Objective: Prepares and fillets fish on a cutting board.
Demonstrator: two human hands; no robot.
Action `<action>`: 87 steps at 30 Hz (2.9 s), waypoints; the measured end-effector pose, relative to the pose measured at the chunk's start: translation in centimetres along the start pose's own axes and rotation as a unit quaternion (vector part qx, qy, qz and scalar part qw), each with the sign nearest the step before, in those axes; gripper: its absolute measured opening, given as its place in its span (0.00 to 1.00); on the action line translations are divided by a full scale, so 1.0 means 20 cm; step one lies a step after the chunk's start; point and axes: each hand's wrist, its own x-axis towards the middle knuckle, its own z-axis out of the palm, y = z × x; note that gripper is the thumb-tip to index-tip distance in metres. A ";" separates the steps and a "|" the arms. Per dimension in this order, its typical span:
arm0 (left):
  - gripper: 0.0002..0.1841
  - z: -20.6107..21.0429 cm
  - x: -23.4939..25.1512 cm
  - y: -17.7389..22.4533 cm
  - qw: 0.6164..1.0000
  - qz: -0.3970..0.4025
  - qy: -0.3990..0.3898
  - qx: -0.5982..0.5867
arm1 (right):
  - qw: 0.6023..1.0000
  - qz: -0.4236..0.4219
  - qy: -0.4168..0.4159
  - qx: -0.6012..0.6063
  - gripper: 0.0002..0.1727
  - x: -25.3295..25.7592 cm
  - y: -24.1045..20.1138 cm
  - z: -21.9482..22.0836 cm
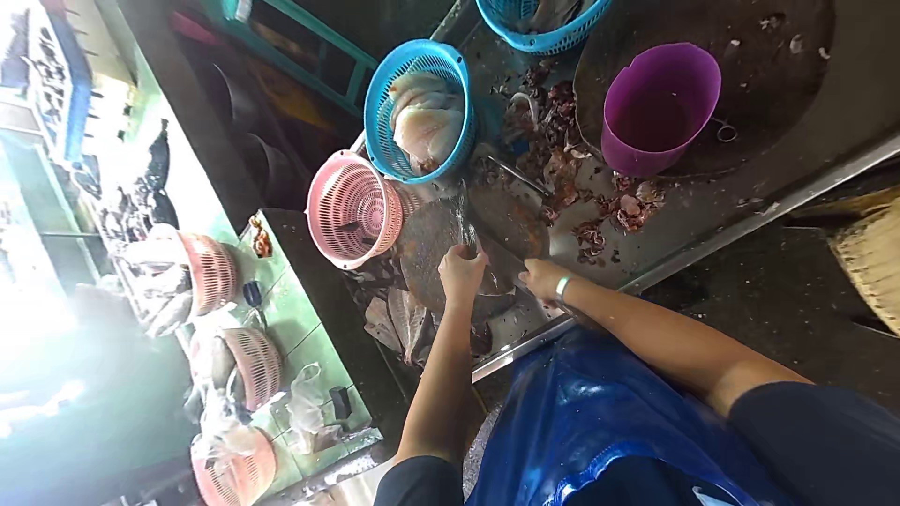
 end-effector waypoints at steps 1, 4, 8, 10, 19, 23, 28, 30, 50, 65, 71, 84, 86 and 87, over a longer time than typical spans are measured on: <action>0.26 0.00 0.00 0.00 1.000 0.004 -0.003 0.000 | 1.000 0.010 -0.008 -0.012 0.24 0.03 -0.09 -0.04; 0.26 -0.01 0.01 0.00 1.000 0.011 -0.010 -0.002 | 0.999 0.023 0.004 -0.033 0.22 0.13 -0.30 -0.10; 0.27 0.00 0.01 -0.03 1.000 0.018 -0.009 -0.013 | 0.999 0.020 -0.008 -0.043 0.21 0.17 -0.30 -0.15; 0.27 0.01 0.02 -0.03 1.000 0.022 -0.005 -0.017 | 0.998 0.005 -0.025 -0.054 0.23 0.13 -0.15 -0.14; 0.16 0.03 -0.05 -0.05 0.984 0.165 -0.044 0.045 | 0.973 -0.008 -0.144 -0.180 0.23 -0.43 0.31 -0.10; 0.30 0.01 -0.11 -0.01 0.991 0.070 -0.087 0.068 | 0.984 0.015 -0.133 -0.121 0.24 -0.48 0.34 -0.18; 0.34 0.01 -0.09 -0.11 0.993 0.079 -0.089 -0.007 | 0.997 0.020 -0.075 -0.016 0.25 -0.20 0.23 -0.07; 0.33 0.02 -0.09 -0.15 0.992 0.090 -0.089 -0.018 | 0.997 0.004 -0.078 -0.020 0.24 -0.10 0.09 -0.06; 0.37 0.05 0.02 -0.37 0.956 0.162 -0.131 -0.207 | 0.998 0.014 0.008 0.053 0.26 -0.03 0.38 0.25; 0.21 -0.05 0.00 -0.16 0.977 0.184 -0.102 0.026 | 0.991 0.077 0.083 0.072 0.23 -0.34 0.32 0.32; 0.21 -0.05 0.02 -0.25 0.978 0.175 -0.102 -0.058 | 0.998 0.037 0.056 0.010 0.23 -0.09 0.10 0.22; 0.19 -0.02 0.05 -0.30 0.976 0.175 -0.092 -0.087 | 0.999 0.034 -0.009 -0.035 0.22 0.11 -0.17 -0.05; 0.19 -0.01 0.05 -0.32 0.974 0.180 -0.094 -0.103 | 0.998 0.025 -0.017 -0.055 0.22 0.08 -0.08 -0.04; 0.20 0.00 0.05 -0.33 0.972 0.182 -0.096 -0.110 | 0.997 0.023 -0.022 -0.068 0.22 0.04 -0.04 -0.04</action>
